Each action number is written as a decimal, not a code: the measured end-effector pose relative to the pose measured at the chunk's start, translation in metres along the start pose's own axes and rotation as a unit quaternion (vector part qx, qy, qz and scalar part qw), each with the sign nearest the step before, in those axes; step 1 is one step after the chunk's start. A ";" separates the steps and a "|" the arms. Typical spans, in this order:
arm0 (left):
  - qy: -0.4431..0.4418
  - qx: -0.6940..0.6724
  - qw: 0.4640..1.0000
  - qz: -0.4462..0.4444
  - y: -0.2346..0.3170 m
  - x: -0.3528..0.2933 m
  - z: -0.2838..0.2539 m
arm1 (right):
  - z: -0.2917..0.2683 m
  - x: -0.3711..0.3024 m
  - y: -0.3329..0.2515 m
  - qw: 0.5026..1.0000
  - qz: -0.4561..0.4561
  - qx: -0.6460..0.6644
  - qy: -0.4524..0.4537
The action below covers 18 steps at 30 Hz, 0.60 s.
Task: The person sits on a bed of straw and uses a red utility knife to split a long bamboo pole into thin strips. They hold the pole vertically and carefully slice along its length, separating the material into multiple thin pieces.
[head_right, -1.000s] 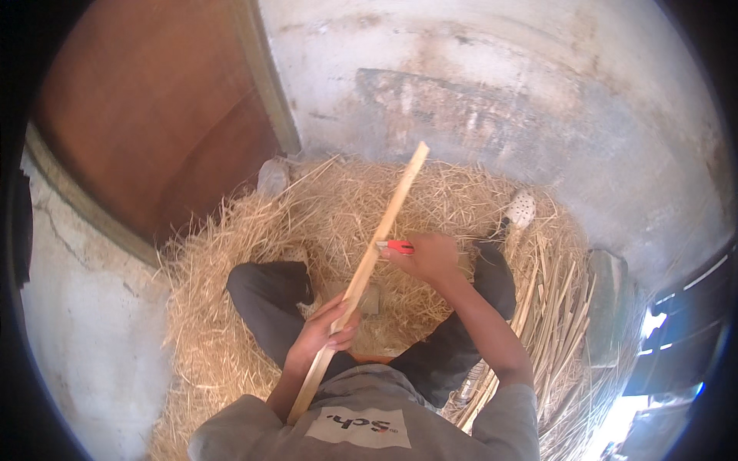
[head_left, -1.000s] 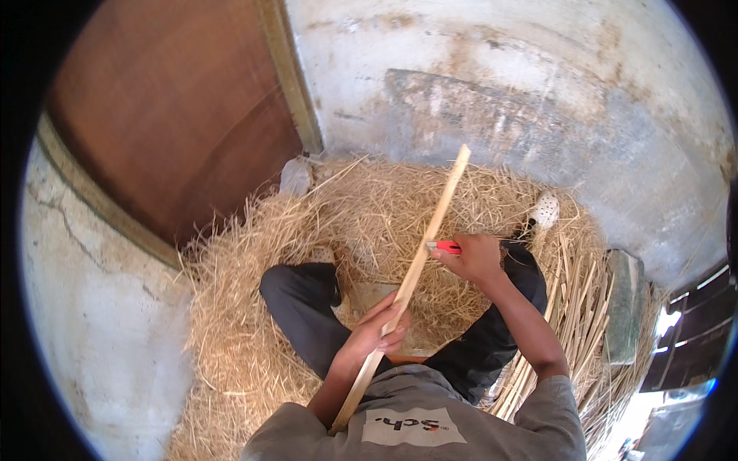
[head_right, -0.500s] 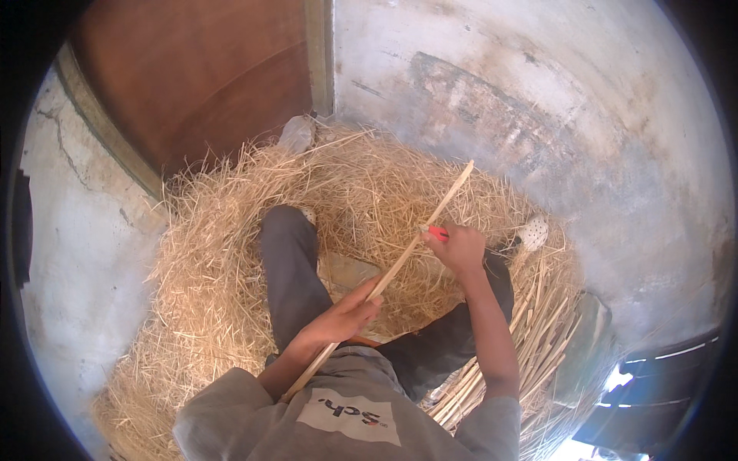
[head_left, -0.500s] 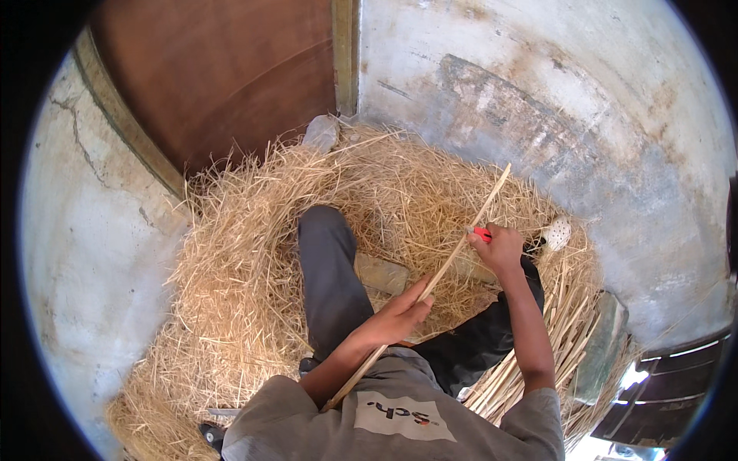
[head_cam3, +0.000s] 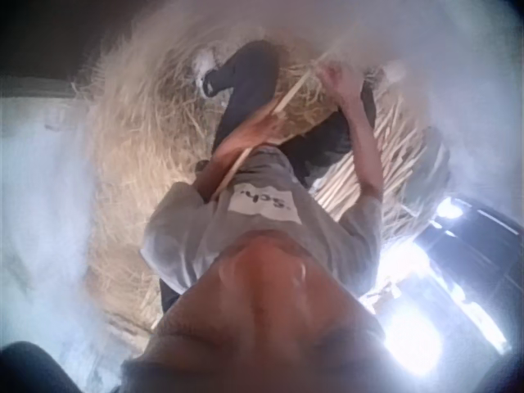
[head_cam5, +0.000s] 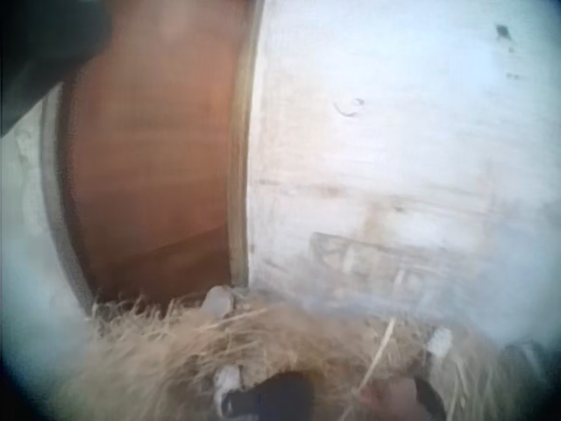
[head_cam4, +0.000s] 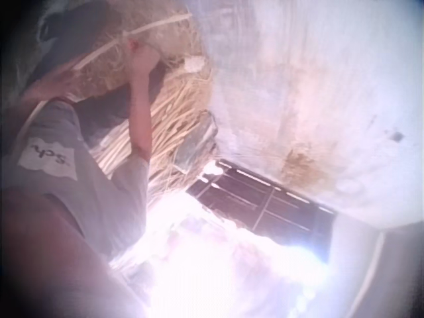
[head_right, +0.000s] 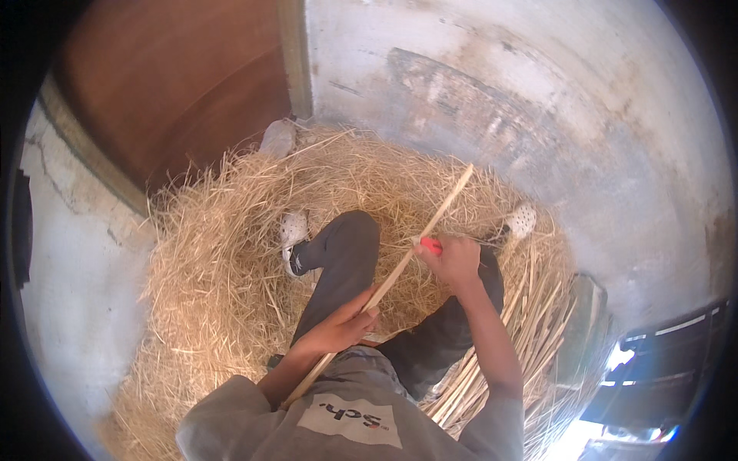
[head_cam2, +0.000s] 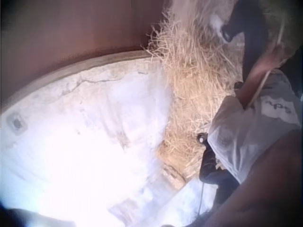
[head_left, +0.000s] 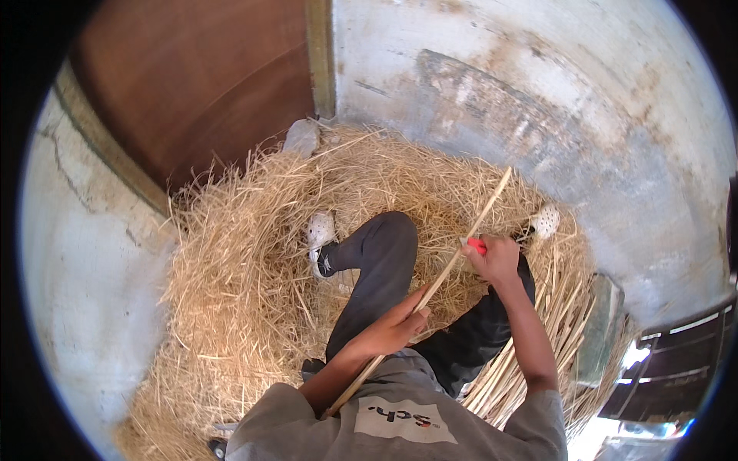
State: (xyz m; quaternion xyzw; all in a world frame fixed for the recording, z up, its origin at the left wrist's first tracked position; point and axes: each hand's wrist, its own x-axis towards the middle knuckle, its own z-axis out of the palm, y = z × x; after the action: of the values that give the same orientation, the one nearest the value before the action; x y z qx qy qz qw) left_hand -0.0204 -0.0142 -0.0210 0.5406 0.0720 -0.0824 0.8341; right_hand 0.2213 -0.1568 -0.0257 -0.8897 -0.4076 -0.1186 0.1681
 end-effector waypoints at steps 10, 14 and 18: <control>0.038 0.103 0.994 0.019 -0.008 -0.005 -0.004 | -0.007 0.074 0.061 0.992 0.080 -0.093 -0.001; 0.040 -0.019 0.999 -0.020 -0.002 -0.007 -0.008 | -0.013 0.090 0.069 0.985 0.061 -0.153 -0.050; 0.009 0.018 0.999 -0.029 0.007 -0.042 0.008 | 0.005 0.081 0.217 0.908 0.408 -0.055 0.083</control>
State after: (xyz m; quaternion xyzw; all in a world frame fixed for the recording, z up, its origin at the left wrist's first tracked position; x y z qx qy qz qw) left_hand -0.0597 -0.0158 -0.0023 0.5535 0.0937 -0.1035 0.8211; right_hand 0.4391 -0.2320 -0.0457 -0.9732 0.0130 -0.1351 0.1857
